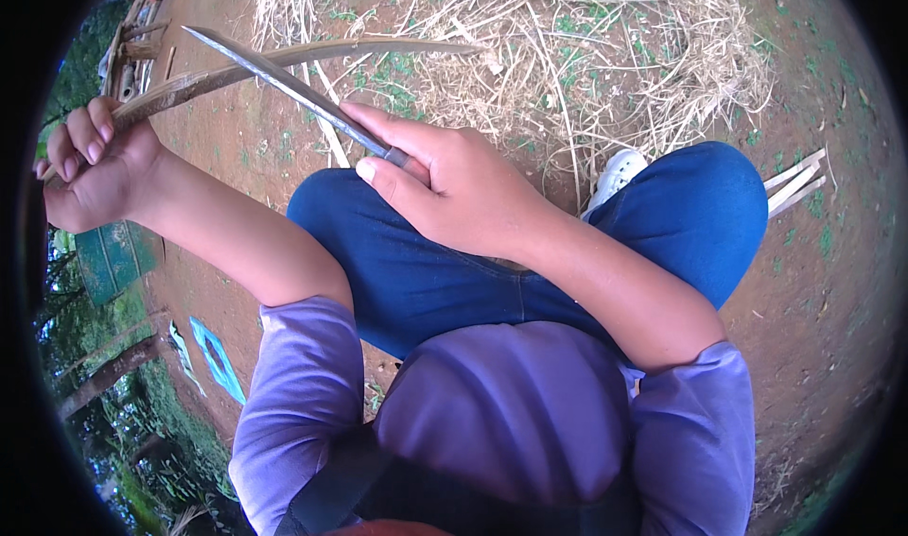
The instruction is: The person scrapes a strip of bamboo with a sickle, removing the outer layer while sitting outdoors.
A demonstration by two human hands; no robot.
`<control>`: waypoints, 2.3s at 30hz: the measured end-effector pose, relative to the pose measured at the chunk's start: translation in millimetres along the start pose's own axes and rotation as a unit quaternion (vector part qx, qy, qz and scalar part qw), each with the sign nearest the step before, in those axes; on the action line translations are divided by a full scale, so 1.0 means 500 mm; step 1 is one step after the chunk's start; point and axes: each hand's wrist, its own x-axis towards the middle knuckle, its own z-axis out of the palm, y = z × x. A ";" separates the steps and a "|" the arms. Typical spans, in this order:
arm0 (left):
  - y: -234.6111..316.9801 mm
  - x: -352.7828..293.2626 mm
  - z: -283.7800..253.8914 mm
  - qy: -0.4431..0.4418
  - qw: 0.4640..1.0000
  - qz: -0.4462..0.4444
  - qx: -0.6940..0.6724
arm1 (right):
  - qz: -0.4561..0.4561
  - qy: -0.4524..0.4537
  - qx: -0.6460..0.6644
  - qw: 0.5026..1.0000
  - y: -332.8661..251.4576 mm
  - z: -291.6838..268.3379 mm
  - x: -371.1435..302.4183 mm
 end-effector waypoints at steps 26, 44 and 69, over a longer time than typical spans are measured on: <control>-0.004 0.038 -0.093 -0.062 0.996 -0.033 -0.048 | 0.217 0.076 0.141 0.963 0.127 -0.003 0.063; -0.010 0.058 -0.137 -0.232 0.948 -0.062 -0.209 | -0.026 0.048 0.057 0.997 -0.007 0.054 0.016; -0.013 0.084 -0.116 -0.258 0.952 -0.040 -0.160 | 0.040 0.058 0.091 0.993 0.097 0.039 0.006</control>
